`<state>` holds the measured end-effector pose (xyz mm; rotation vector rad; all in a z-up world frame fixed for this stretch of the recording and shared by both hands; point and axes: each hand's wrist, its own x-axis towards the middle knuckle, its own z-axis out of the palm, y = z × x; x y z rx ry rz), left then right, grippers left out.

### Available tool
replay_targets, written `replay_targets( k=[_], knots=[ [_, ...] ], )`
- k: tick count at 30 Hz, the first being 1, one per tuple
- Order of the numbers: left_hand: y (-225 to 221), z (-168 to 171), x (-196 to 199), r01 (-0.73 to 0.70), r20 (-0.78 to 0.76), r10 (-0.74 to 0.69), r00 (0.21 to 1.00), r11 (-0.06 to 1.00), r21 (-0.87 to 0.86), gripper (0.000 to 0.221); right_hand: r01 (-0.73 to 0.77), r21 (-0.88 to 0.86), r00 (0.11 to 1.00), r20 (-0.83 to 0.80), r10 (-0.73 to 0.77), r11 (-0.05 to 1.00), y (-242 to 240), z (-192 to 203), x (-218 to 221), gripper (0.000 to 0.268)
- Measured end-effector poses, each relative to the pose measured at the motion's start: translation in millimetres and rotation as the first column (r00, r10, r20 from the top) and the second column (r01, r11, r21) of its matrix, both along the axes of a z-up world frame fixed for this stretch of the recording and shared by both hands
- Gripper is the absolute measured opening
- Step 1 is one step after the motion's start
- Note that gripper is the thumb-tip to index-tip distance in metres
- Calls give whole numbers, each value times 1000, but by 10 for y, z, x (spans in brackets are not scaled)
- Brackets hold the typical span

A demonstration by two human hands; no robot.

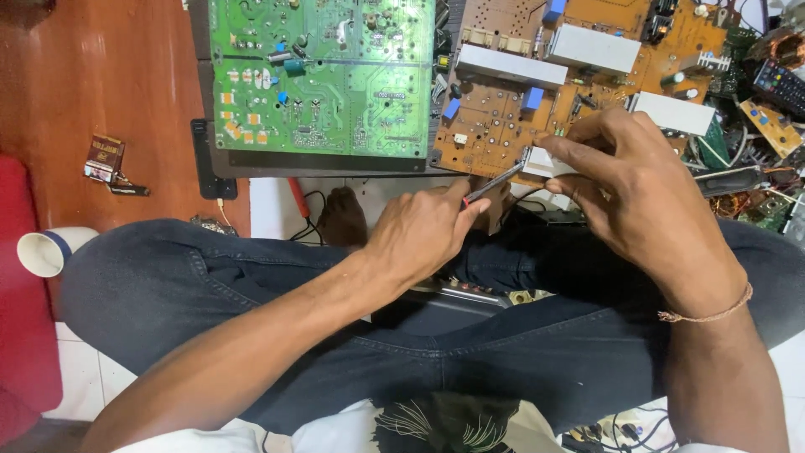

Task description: The person is using pliers to cut and remove various electronic components and wires from several circuit boards for disassembly.

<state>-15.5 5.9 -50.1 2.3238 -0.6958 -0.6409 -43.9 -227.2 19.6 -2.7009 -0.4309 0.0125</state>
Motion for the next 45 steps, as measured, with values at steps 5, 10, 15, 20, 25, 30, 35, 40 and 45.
replay_targets(
  k=[5,10,15,20,25,30,35,40,45],
  knots=[
    [-54,109,33,3,-128,-1,992,1000,15,42,2,4,1000,7,-2,1000,10,-4,0,34],
    [-15,289,97,9,-234,9,972,997,74,37,-12,14,1000,25,12,1000,3,-5,-17,36],
    [40,572,201,21,-397,37,917,990,141,34,-27,32,999,27,26,999,1,-9,6,34],
    [47,480,236,-223,-891,-14,454,966,-129,38,-9,41,1000,9,8,999,13,0,15,33],
    [25,183,168,-412,-939,-70,338,886,-214,45,-20,36,1000,21,19,999,20,10,11,33],
    [16,73,195,-358,-940,-93,329,908,-215,48,-14,45,1000,19,13,999,4,2,-5,33],
    [-18,97,195,-499,-968,-193,159,830,-247,46,-24,54,999,41,22,998,5,15,7,33],
    [-98,38,122,-594,-965,-249,81,766,-247,51,8,-4,999,35,-7,1000,12,7,14,35],
    [-134,130,97,-659,-975,-220,16,731,-176,50,-20,2,998,60,20,1000,4,-4,4,31]
  ],
)
